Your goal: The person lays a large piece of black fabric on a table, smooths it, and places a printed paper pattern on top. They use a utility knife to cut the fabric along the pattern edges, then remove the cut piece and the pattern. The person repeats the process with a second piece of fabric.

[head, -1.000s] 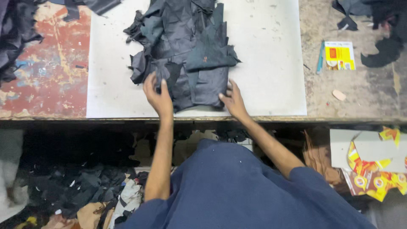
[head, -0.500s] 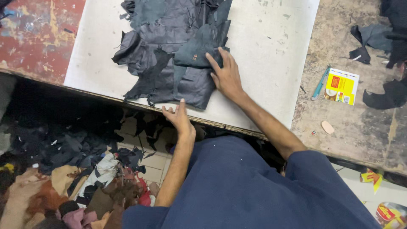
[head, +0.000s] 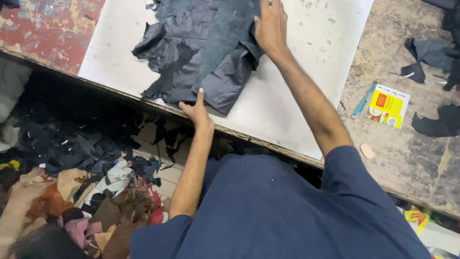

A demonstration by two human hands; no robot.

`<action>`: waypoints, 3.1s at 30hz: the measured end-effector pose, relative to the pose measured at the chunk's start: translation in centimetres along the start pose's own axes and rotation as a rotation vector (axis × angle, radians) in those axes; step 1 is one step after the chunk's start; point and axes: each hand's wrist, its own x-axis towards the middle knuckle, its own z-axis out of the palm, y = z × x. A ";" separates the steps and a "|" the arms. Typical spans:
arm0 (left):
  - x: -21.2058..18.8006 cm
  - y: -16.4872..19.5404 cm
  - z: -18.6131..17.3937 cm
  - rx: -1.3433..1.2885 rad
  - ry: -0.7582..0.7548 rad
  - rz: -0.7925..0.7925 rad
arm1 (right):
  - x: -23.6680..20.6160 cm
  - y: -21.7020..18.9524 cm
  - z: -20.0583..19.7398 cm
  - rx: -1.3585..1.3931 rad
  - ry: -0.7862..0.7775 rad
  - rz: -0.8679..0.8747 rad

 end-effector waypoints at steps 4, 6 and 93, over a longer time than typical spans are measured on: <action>1.6 1.2 0.3 -0.139 -0.116 -0.038 | -10.0 -1.1 -2.8 0.388 0.081 0.162; 2.1 1.1 1.4 0.048 -0.068 -0.078 | -15.4 -1.7 -4.0 0.409 0.119 0.271; 1.7 4.0 0.7 1.217 -0.413 0.959 | -26.6 -0.5 -7.6 -0.029 -0.014 0.393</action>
